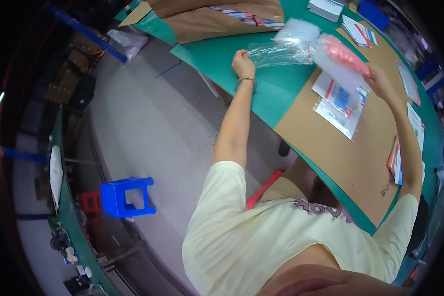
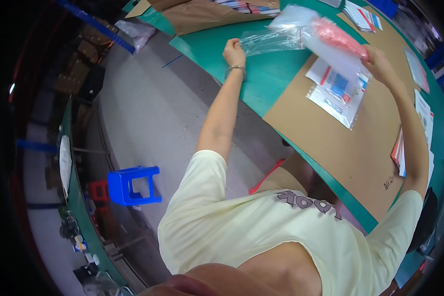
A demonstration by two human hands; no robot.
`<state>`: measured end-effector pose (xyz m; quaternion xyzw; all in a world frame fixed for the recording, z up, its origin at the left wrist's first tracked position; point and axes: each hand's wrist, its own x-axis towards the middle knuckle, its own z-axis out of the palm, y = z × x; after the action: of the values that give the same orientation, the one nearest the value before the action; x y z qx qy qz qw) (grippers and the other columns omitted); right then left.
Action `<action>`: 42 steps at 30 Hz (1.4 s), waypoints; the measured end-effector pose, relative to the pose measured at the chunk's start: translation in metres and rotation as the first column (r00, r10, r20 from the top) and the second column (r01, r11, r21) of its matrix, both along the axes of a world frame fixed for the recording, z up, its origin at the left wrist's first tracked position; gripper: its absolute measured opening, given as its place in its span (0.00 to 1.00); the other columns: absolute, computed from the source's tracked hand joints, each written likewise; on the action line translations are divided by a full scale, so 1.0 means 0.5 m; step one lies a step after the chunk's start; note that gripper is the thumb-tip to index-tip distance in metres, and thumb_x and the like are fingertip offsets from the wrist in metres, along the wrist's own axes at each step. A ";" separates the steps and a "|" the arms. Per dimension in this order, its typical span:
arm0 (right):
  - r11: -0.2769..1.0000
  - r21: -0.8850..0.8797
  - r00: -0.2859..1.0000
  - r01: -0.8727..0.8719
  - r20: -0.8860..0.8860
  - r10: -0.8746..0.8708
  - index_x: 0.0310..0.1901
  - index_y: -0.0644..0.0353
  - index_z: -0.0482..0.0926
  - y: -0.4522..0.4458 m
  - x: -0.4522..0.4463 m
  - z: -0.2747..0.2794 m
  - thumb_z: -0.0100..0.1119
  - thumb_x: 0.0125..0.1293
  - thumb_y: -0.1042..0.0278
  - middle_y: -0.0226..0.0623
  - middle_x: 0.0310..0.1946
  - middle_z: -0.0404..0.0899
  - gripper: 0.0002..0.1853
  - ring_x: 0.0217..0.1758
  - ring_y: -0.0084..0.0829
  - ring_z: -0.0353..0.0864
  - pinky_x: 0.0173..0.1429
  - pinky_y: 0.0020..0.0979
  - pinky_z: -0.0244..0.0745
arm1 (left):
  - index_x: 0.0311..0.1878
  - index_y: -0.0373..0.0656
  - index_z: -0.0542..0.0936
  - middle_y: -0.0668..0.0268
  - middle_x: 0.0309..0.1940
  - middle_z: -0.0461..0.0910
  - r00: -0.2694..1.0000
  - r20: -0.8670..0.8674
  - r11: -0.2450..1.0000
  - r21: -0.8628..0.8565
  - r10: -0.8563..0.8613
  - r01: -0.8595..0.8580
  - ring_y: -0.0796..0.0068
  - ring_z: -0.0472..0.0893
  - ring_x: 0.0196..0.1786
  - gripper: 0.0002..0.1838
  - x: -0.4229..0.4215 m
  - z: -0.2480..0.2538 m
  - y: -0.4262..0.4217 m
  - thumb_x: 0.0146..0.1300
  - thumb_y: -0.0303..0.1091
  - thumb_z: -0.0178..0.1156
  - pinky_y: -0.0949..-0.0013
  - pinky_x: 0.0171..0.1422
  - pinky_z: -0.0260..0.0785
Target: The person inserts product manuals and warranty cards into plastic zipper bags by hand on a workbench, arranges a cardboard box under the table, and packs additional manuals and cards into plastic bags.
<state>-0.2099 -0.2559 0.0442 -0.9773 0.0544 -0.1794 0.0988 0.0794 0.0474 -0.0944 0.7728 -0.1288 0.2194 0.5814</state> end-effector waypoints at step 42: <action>0.771 0.333 0.675 0.543 0.373 -0.636 0.41 0.61 0.77 0.100 -0.574 -0.140 0.55 0.60 0.65 0.46 0.50 0.70 0.11 0.56 0.42 0.68 0.59 0.35 0.63 | 0.40 0.39 0.78 0.57 0.41 0.77 0.239 0.141 0.272 0.300 -0.961 0.914 0.60 0.75 0.47 0.10 -0.576 0.175 -0.405 0.58 0.32 0.57 0.63 0.51 0.67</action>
<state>-0.4968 -0.2062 -0.0259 -0.8191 0.3600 -0.4241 0.1404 -0.2087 -0.1549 -0.0071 0.5405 -0.6672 -0.0708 0.5077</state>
